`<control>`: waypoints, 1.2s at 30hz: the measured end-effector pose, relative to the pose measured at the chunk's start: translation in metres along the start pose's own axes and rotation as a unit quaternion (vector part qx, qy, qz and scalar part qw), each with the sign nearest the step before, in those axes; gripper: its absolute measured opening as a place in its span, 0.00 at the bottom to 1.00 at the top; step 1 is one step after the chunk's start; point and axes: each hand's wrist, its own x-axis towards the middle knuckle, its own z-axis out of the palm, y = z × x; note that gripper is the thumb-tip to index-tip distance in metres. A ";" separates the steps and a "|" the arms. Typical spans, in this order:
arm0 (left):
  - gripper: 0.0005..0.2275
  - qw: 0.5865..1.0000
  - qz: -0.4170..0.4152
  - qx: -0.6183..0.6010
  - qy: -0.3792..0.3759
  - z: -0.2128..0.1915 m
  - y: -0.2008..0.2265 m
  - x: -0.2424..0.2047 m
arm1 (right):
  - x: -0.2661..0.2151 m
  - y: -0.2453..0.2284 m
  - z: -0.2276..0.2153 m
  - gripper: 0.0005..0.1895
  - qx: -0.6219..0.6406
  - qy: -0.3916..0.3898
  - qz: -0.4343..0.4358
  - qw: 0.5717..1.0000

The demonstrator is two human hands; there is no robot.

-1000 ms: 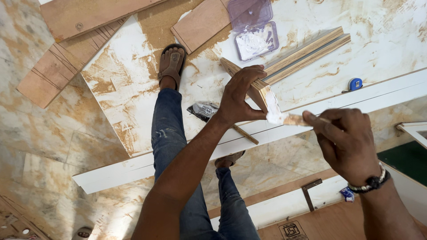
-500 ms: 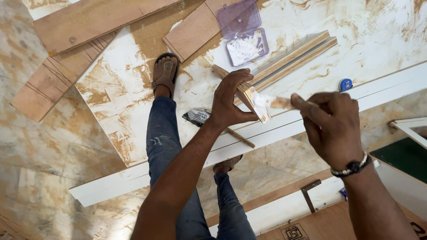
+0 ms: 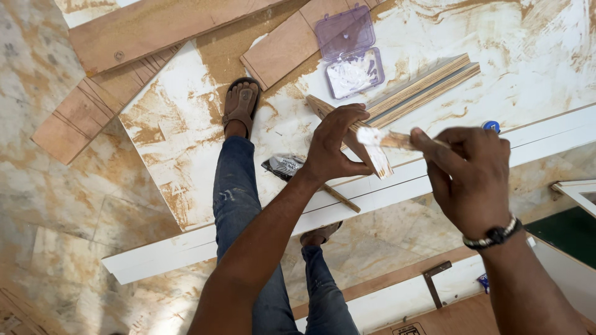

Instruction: The person applies adhesive to the edges of wooden boards using a small stick and then hammers wooden strips onto the boards.

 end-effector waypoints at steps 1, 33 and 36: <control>0.43 1.000 -0.004 0.003 -0.002 0.001 -0.001 0.001 | 0.005 0.003 0.002 0.20 -0.001 0.002 0.001 1.000; 0.41 1.000 -0.011 -0.005 0.012 -0.002 -0.018 -0.001 | -0.009 0.020 -0.005 0.16 0.072 -0.035 0.115 0.990; 0.41 0.999 -0.023 -0.014 0.019 -0.001 -0.016 0.002 | 0.000 0.008 0.002 0.23 0.025 0.002 0.010 1.000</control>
